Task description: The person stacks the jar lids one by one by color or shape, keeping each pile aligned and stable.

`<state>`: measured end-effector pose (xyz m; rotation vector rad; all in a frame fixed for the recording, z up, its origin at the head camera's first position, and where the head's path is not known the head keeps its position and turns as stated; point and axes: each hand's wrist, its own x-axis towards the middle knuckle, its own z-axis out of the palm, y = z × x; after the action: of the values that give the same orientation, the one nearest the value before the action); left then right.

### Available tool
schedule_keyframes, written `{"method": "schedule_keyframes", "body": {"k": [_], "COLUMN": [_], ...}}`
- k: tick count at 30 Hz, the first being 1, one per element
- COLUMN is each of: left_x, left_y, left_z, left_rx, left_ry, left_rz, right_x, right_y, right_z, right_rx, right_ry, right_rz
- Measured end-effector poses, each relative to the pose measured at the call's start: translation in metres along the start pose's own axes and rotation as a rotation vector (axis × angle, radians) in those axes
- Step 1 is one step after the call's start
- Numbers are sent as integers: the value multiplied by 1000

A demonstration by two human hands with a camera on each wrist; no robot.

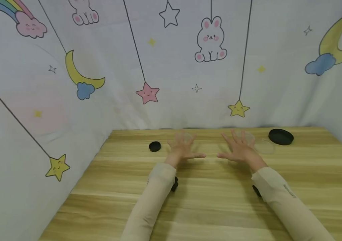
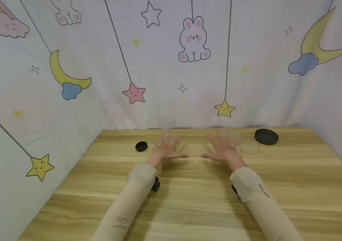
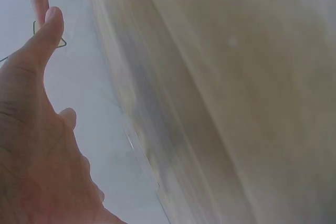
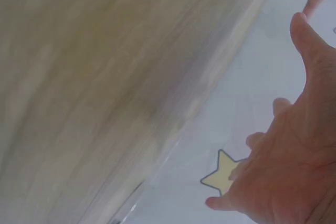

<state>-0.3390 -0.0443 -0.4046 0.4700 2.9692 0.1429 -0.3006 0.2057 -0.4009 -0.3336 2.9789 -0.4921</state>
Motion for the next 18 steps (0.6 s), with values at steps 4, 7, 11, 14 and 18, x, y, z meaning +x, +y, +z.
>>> {"method": "schedule_keyframes", "body": {"k": [4, 7, 11, 14, 18], "left_x": [0, 1, 1, 1, 0], "left_y": [-8, -14, -23, -33, -46], "left_z": [-4, -4, -5, -9, -15], "left_rx": [-20, -79, -107, -124, -204], "left_ry": [13, 14, 59, 114, 158], "left_rz": [-2, 3, 2, -3, 7], "right_x": [1, 2, 5, 8, 15], "right_y": [-4, -7, -14, -21, -29], "right_z": [0, 0, 0, 1, 4], "right_rx": [20, 42, 89, 113, 134], "right_ry": [-4, -2, 12, 24, 36], "right_rz": [-2, -10, -38, -51, -66]}}
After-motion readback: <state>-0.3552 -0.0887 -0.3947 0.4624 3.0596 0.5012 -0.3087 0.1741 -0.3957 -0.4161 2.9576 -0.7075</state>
